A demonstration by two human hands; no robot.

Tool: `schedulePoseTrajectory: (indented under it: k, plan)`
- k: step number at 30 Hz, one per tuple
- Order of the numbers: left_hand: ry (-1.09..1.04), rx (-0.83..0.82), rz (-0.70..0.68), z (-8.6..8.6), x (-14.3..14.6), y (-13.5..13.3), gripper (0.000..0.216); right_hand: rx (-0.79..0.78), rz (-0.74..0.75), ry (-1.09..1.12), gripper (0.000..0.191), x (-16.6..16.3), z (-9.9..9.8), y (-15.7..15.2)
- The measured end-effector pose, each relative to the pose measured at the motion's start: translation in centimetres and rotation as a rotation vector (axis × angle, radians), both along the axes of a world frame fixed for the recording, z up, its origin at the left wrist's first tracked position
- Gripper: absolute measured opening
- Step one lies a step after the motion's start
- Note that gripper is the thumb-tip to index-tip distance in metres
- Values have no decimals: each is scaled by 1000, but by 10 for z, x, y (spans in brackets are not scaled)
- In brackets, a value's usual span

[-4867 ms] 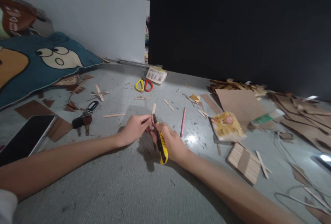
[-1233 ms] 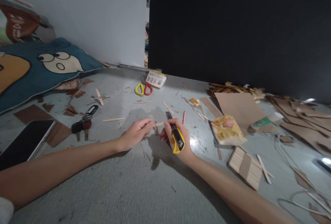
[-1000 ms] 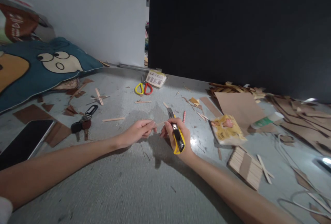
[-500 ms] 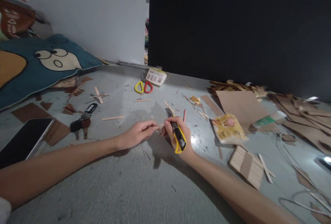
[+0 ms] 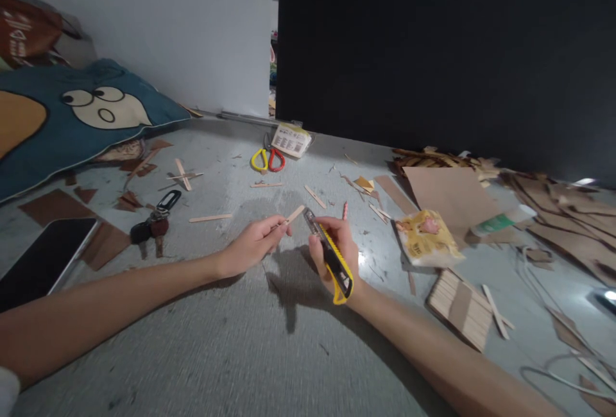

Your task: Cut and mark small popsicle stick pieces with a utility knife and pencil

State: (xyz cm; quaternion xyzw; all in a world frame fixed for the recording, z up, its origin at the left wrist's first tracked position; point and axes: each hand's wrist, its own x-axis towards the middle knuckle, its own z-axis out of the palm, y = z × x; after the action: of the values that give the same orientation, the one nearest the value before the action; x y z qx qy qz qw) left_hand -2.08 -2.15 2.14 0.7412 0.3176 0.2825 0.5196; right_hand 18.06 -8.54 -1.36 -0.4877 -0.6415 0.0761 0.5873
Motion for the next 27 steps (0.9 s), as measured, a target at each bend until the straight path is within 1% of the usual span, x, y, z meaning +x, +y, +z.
schedulePoseTrajectory:
  k: [2, 4, 8, 10, 14, 20, 27]
  plan:
    - [-9, 6, 3, -1, 0, 0, 38, 21, 1, -102, 23, 1, -2, -3]
    - [-13, 9, 2, -3, 0, 0, 39, 69, 22, -168, 23, 1, -2, -4]
    - [-11, 19, 37, -4, 1, 0, 37, 171, 37, -196, 25, 0, 3, -6]
    - [-15, 22, 50, -3, 1, 0, 37, 192, 70, -233, 28, -1, 6, -7]
    - [-18, 34, 43, 0, 1, -2, 36, 167, 111, -282, 34, -3, 12, -11]
    - [-13, 34, 50, 1, 1, -2, 36, 96, 127, -250, 37, 0, 7, -12]
    - [-10, 25, 51, 2, 1, -3, 37, 136, 113, -289, 35, -2, 12, -12]
